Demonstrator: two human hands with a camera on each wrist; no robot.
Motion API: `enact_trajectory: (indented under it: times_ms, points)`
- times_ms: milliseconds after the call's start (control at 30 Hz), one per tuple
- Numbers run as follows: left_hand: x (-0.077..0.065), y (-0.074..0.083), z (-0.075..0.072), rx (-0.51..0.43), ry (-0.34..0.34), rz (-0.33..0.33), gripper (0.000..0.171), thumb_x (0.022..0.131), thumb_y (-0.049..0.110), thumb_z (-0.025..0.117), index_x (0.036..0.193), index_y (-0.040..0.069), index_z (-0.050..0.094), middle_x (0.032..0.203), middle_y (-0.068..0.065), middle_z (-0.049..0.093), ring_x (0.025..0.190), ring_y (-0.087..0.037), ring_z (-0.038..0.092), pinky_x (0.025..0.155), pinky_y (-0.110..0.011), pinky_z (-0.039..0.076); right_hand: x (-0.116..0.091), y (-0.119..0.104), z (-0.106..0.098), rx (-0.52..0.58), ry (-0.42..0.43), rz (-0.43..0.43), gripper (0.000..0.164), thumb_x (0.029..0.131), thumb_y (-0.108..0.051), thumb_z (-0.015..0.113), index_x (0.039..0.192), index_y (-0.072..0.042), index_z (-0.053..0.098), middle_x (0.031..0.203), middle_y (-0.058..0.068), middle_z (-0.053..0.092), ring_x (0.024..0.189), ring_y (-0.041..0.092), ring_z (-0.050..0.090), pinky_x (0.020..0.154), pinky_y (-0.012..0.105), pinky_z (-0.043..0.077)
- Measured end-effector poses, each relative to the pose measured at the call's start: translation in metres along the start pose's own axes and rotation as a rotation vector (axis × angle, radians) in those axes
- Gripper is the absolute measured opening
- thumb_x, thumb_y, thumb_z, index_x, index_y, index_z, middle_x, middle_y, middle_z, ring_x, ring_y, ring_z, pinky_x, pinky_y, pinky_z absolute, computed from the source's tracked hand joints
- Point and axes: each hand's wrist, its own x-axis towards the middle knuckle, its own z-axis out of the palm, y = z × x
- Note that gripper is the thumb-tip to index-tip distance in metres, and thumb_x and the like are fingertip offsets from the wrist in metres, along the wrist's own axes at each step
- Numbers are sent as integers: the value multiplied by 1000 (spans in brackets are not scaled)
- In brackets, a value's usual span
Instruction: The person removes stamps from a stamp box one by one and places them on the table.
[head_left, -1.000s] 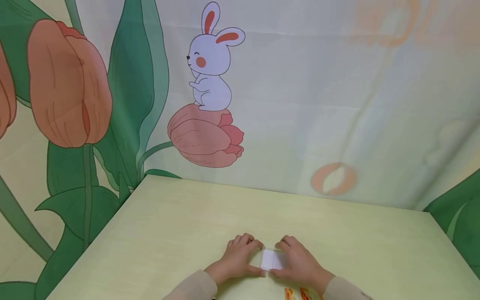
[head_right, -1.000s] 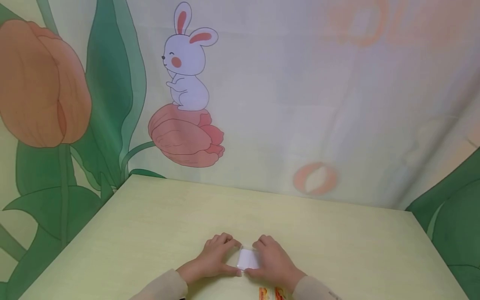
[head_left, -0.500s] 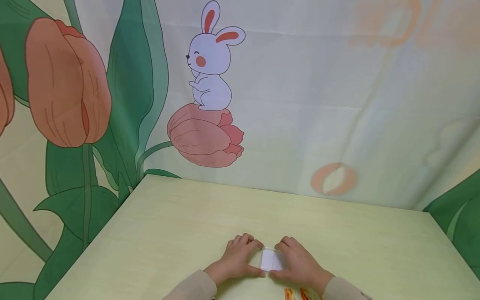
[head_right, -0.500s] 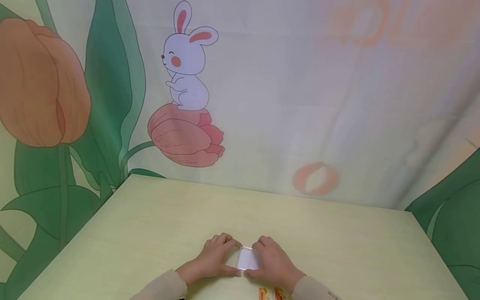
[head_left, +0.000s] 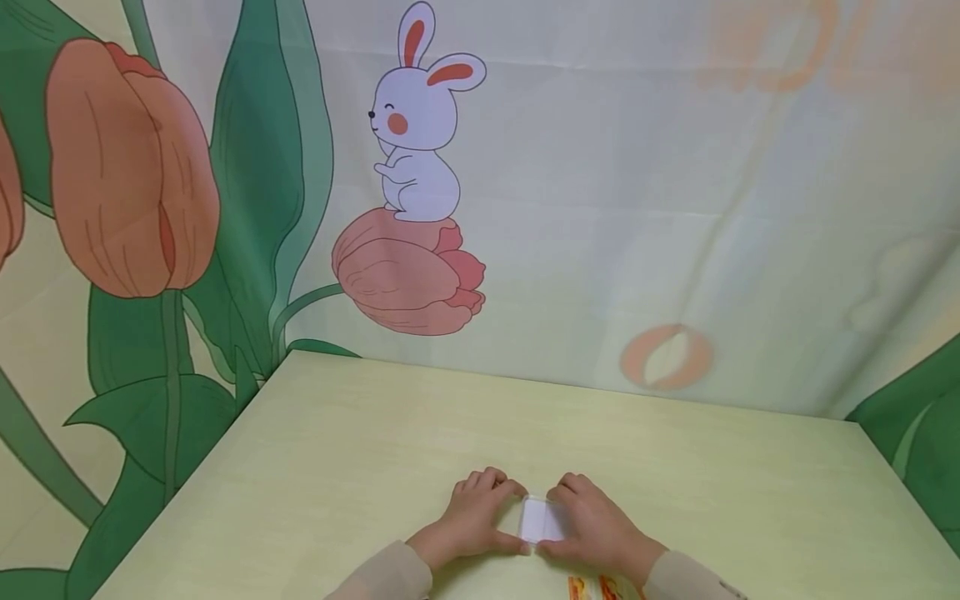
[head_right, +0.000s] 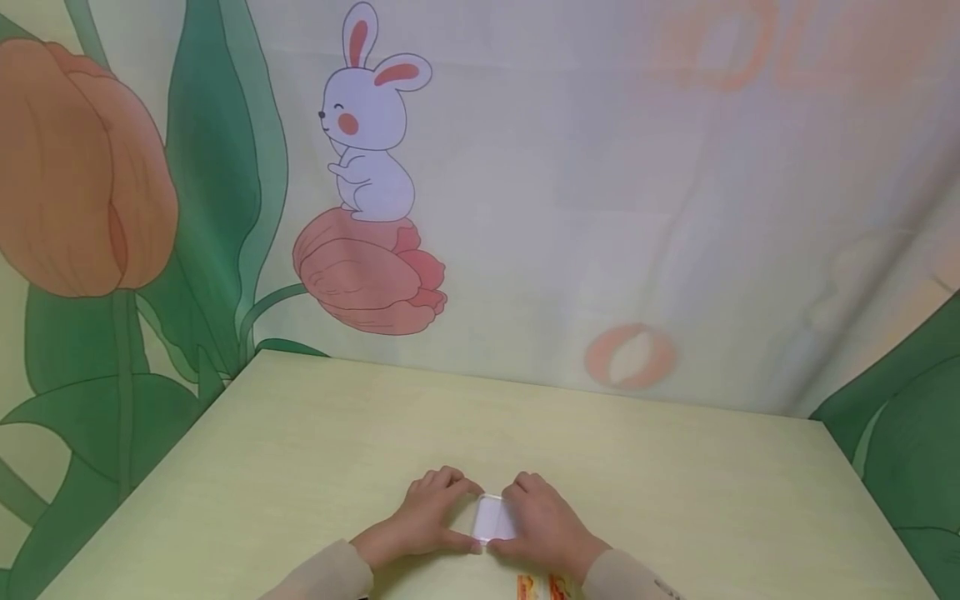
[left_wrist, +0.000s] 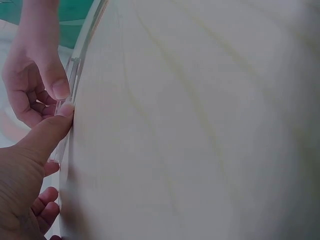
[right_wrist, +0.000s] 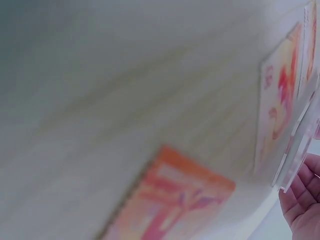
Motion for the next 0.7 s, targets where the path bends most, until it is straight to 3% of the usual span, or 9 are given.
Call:
enact_trajectory:
  times_ms: [700]
  points:
    - [1,-1,2,-2,0,0,62,69,49,80,119,21,57,114,-2,47,104,-21,42,88,-42,34,1,0,-6,17,-44,9,55,72,-45,77,104,-3,62,97,-3,52,88,12,48,77,29,48]
